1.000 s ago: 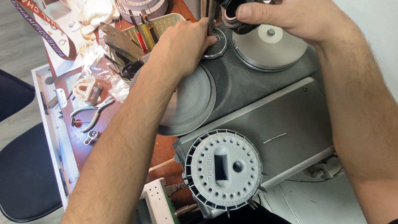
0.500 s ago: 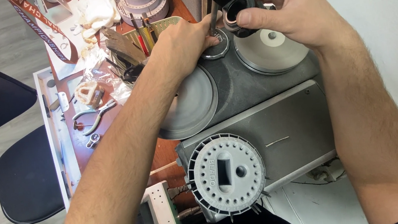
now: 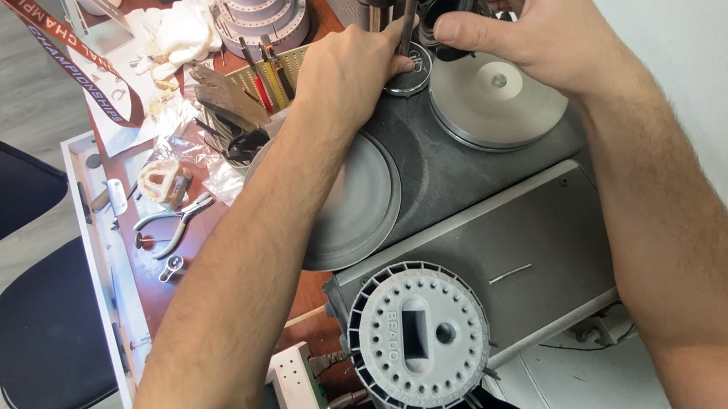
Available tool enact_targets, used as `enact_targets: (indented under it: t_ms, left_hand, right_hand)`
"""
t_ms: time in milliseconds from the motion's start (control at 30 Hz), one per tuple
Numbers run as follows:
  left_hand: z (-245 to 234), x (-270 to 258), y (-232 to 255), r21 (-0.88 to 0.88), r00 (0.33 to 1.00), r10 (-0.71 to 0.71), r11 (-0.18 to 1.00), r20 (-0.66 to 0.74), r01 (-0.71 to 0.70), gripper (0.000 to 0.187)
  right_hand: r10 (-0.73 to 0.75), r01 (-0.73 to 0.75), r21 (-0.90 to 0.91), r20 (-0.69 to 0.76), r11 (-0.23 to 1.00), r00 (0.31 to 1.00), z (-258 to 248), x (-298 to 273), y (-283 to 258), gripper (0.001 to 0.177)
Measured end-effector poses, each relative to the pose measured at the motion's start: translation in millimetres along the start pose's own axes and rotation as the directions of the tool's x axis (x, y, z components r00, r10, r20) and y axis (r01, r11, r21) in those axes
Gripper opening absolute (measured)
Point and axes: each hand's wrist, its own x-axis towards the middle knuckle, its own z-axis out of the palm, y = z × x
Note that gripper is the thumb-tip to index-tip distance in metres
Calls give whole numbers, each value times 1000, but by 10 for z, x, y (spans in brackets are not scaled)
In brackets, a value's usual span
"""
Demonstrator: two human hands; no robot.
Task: Sharpening a jewelry engraving tool using a precision grinding machine and a tool holder with adjustable dials.
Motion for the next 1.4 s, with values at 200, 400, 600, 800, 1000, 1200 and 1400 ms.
enact_targets:
  t_ms: [200, 400, 600, 800, 1000, 1200, 1400]
  left_hand:
    - [49, -33, 31, -109, 999, -50, 993, 7, 50, 38]
    - [-506, -68, -95, -474, 860, 1, 835, 510, 280, 68]
    - [-570, -47, -79, -456, 783, -110, 760, 612, 463, 51]
    - [-396, -115, -98, -601, 865, -111, 675, 489, 427, 38]
    - [-385, -148, -80, -627, 880, -72, 675, 469, 389, 38]
    - [-403, -158, -85, -656, 896, -32, 670, 442, 347, 34]
    - [-446, -165, -79, -651, 887, -15, 674, 462, 351, 41]
  right_hand:
    - [-4, 4, 5, 17, 1000, 1000, 6, 0, 8, 30]
    - [9, -9, 26, 6, 1000, 1000, 29, -5, -64, 32]
    - [-25, 24, 49, 31, 999, 999, 31, 12, -61, 37]
    - [12, -12, 21, 21, 1000, 1000, 20, 26, -77, 33]
    - [-12, 12, -8, 58, 1000, 998, 21, 13, -90, 36]
    - [-3, 2, 9, 72, 1000, 997, 19, 10, -152, 37]
    - [85, -85, -5, 56, 996, 995, 19, -10, -212, 43]
